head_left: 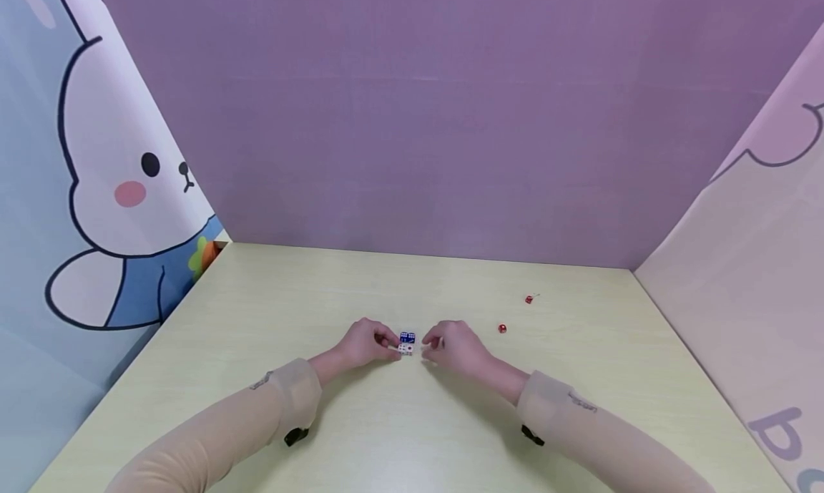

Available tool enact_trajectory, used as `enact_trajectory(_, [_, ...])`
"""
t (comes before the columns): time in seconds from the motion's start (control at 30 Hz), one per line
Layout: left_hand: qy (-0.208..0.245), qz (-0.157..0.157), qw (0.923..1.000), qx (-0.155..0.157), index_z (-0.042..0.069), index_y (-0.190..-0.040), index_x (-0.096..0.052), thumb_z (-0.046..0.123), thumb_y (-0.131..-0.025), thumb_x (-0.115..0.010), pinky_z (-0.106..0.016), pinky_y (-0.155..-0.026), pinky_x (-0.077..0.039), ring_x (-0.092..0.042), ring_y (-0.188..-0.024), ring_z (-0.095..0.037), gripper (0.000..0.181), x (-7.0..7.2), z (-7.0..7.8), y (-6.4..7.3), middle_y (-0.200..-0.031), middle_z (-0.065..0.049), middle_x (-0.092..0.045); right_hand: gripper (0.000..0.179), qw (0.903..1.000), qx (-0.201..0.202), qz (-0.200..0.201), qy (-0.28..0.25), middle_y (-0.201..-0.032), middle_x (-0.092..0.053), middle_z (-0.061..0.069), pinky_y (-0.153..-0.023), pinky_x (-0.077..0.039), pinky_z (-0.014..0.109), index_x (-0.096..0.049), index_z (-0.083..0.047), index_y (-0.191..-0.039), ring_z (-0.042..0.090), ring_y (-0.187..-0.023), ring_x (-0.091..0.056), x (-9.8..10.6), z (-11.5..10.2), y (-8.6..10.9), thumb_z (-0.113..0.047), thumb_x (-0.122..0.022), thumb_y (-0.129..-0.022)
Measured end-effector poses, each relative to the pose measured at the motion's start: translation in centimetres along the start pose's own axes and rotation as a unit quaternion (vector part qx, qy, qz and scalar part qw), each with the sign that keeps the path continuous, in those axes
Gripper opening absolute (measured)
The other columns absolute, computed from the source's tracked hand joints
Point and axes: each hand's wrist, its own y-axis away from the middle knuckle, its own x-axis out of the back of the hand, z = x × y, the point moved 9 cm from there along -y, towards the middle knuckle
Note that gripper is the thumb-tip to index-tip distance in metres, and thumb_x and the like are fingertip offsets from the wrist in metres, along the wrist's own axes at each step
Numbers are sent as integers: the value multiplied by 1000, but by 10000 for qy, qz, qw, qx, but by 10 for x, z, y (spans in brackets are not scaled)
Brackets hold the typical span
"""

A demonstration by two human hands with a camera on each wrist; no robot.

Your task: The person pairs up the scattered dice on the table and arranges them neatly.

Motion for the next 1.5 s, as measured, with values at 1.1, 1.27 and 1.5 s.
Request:
enact_trajectory(1.1, [51,-16,9999,90,12,-84,-73,15,-71,-83,-24,-66,-40,-49,-69,-11,17,0,0,2,-73,3,-59,11,9959,-612,169,645,-78,-66,1,-63,-45,25,-72,-6,-90,10,-70,-52,76,132,31,-2,-69,-80])
enact_trajectory(1.27, [44,-17,10000,86,13,-84,-73,15,-71,-83,-24,-66,-41,-49,-69,-11,17,-1,0,1,-72,3,-59,9,9965,-522,199,628,-80,-68,0,-66,-47,25,-72,-7,-88,9,-72,-55,73,132,28,-2,-70,-80])
enact_trajectory(1.5, [51,8,10000,63,12,-83,-74,15,-70,-83,-24,-66,-40,-49,-69,-11,17,0,1,2,-71,3,-59,10,9976,-453,108,516,-76,-63,-4,-65,-45,24,-71,-10,-86,9,-70,-52,62,126,24,-3,-70,-80])
